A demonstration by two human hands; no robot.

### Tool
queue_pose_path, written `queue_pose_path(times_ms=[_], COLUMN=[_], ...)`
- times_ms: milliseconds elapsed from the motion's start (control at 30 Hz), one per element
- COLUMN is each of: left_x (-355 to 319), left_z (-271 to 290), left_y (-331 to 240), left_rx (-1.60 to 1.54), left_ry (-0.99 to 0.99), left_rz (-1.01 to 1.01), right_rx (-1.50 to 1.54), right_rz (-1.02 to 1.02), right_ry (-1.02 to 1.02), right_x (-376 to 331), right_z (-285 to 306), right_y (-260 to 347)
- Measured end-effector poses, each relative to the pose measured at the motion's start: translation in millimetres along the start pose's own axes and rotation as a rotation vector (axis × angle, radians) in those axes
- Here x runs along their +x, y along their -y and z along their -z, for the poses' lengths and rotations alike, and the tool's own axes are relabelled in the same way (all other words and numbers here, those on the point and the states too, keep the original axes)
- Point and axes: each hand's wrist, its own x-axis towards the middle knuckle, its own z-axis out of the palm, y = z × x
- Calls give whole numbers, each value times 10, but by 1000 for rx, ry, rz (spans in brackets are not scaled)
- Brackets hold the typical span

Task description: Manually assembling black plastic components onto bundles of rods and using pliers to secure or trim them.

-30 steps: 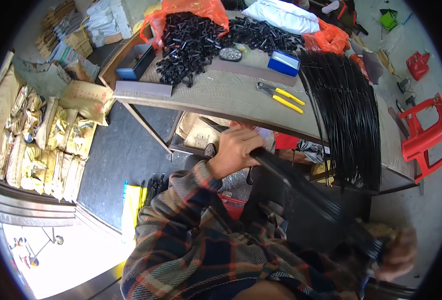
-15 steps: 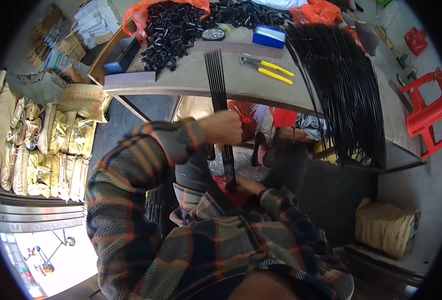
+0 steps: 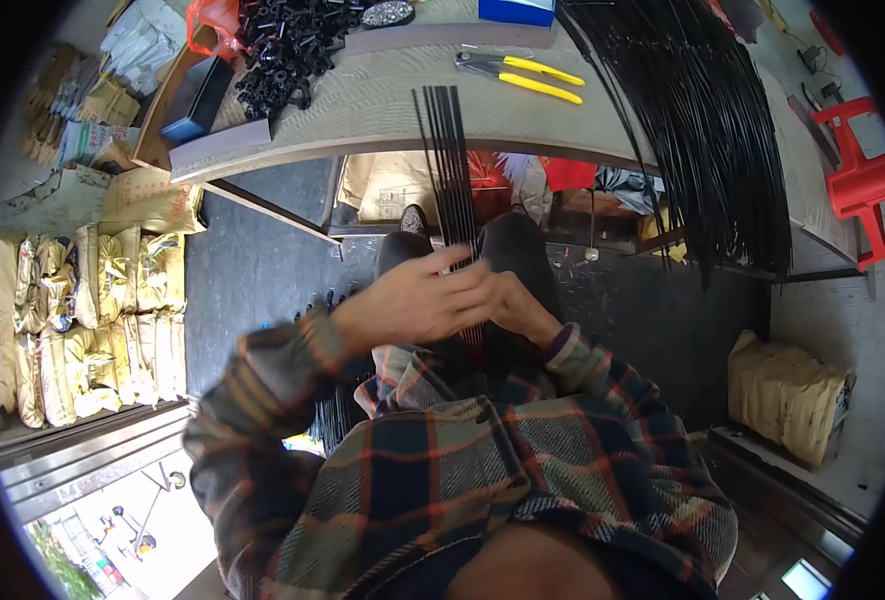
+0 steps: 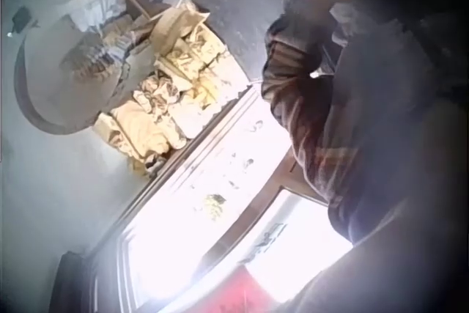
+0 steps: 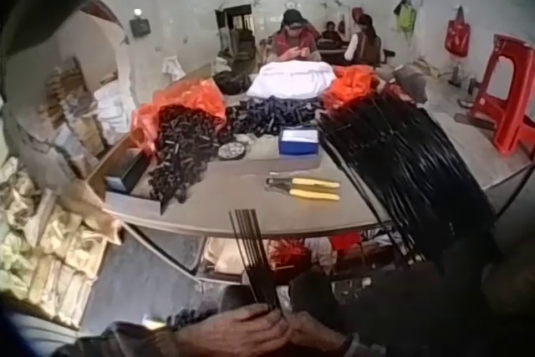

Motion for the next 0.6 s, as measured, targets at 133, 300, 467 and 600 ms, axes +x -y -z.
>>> queue_pose_path(times_ms=[133, 300, 467, 600], left_x=[-222, 225, 236, 340], left_z=[60, 17, -44, -194], left_y=[-485, -642, -573, -361], left_rx=[-358, -1682, -1671, -1891], left_ry=[-616, -1154, -1209, -1381], left_rz=[1074, 1096, 1009, 1008], right_rx=[209, -38, 141, 436], right_rz=[-77, 111, 249, 485], right_ry=[170, 511, 303, 288], right_x=[56, 79, 978, 1136], right_z=[-223, 131, 644, 735], right_y=[246, 290, 1445, 1459])
